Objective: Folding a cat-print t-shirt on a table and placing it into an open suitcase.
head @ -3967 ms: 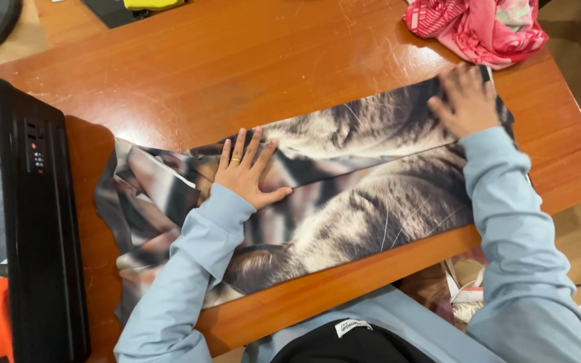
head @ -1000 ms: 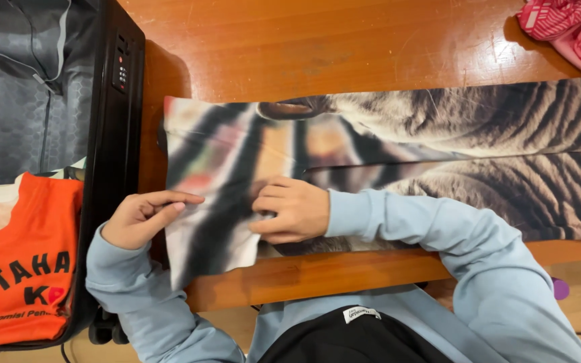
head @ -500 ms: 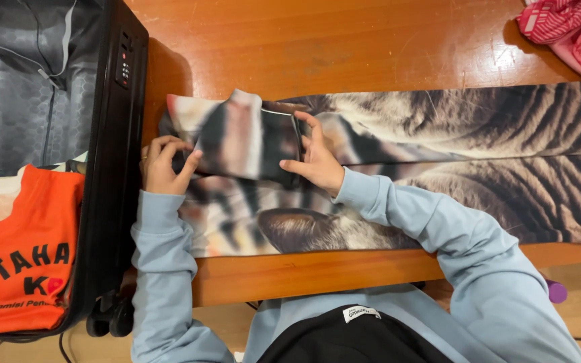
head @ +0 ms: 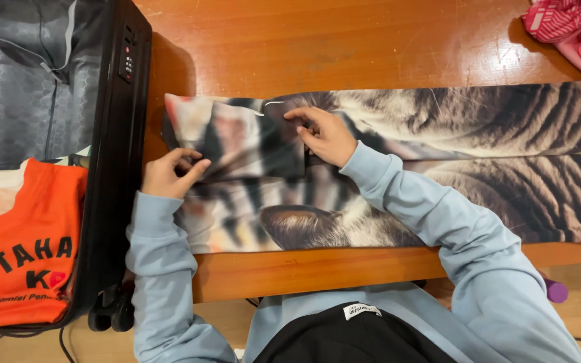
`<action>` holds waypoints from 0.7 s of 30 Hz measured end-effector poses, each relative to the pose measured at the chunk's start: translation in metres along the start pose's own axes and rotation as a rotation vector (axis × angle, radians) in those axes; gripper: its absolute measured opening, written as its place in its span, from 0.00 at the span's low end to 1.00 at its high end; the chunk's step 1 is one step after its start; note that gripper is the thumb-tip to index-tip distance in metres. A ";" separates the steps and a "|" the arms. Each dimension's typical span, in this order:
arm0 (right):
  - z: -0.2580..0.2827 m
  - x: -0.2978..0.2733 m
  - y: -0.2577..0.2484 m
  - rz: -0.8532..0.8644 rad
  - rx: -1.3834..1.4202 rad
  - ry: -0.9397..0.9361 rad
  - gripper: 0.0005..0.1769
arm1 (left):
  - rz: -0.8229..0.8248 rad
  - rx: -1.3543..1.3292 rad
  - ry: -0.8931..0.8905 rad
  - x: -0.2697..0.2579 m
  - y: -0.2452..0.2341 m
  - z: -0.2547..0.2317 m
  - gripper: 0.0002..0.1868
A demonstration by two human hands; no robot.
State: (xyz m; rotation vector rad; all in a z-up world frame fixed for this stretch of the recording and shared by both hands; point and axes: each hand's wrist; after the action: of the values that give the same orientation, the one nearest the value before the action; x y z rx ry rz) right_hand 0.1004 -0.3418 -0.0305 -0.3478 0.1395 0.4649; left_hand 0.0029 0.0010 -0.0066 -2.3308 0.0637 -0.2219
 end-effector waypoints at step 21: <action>-0.035 0.009 0.002 -0.017 0.019 -0.229 0.30 | -0.059 -0.355 0.151 0.003 0.025 -0.002 0.38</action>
State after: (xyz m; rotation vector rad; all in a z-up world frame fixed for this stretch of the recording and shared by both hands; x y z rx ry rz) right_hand 0.1060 -0.3489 -0.0656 -0.2747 -0.0810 0.4833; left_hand 0.0058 -0.0177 -0.0228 -2.6672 0.1178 -0.4473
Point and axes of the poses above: each hand's wrist, its own x-axis towards the middle knuckle, its own y-axis out of the palm, z = x × y, and after that the axes turned 12 degrees about y, right-handed
